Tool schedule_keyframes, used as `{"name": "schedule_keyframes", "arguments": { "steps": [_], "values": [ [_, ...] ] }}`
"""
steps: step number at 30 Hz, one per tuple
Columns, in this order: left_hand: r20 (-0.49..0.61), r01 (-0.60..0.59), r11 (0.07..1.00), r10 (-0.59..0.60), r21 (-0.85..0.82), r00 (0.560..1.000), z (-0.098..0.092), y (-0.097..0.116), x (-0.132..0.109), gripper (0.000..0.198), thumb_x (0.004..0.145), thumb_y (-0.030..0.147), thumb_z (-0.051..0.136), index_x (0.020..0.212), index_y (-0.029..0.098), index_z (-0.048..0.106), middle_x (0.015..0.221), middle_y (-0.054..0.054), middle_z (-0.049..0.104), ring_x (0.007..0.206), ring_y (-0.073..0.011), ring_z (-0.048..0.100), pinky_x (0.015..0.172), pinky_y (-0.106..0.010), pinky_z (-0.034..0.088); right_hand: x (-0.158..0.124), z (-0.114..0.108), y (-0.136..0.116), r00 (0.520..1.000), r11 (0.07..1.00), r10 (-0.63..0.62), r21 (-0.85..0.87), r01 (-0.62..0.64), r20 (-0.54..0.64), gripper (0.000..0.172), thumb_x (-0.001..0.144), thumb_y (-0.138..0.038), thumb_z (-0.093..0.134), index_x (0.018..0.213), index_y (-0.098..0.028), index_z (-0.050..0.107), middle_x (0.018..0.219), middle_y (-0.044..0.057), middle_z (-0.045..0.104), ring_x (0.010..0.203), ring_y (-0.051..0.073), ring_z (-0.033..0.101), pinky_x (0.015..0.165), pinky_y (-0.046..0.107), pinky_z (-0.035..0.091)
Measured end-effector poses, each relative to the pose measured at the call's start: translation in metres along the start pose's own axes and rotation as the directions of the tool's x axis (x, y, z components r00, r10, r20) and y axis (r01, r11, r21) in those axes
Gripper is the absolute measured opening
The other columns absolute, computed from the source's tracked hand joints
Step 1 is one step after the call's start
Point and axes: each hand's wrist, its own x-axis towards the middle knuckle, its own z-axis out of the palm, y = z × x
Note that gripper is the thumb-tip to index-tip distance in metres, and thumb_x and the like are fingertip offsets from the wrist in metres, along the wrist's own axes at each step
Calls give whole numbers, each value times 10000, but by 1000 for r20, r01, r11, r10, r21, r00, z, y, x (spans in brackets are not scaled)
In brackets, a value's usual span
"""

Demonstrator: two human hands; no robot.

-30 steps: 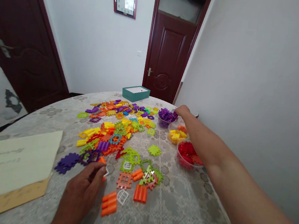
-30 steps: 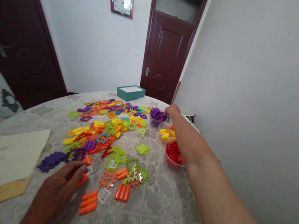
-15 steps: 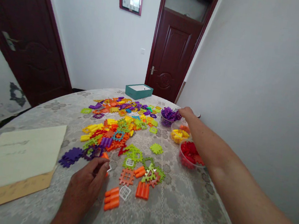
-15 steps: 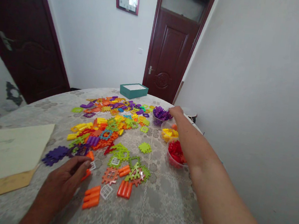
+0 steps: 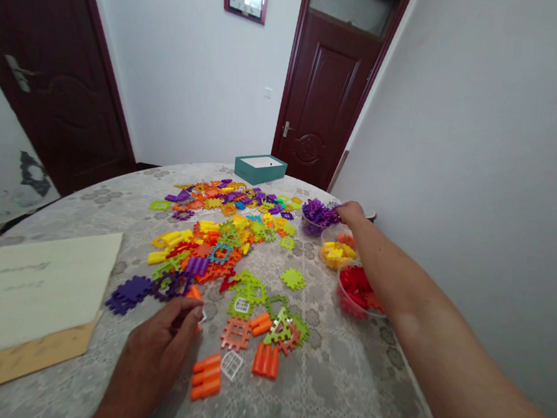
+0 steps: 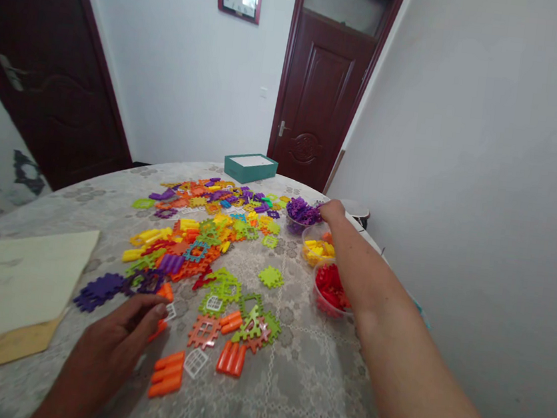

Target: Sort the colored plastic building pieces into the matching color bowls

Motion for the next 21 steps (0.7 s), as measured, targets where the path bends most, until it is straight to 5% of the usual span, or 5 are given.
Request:
{"name": "schedule_keyframes", "arguments": {
  "steps": [10, 21],
  "values": [
    [19, -28, 999, 27, 26, 999, 1, -4, -1, 344, 906, 532, 538, 983, 265, 740, 897, -10, 788, 782, -207, 734, 694, -268, 538, 14, 21, 4, 997, 995, -78, -57, 78, -13, 345, 850, -301, 699, 1146, -135, 762, 1181, 162, 748, 1126, 257, 675, 947, 281, 477],
    [22, -38, 999, 37, 21, 999, 1, -5, -2, 346, 921, 536, 534, 991, 263, 734, 886, -4, 779, 771, -193, 727, 684, -260, 533, 17, 19, 6, 997, 995, -5, 96, -2, 72, 333, 865, -327, 667, 1047, -70, 772, 797, 126, 746, 802, 239, 710, 679, 270, 512]
  ]
}}
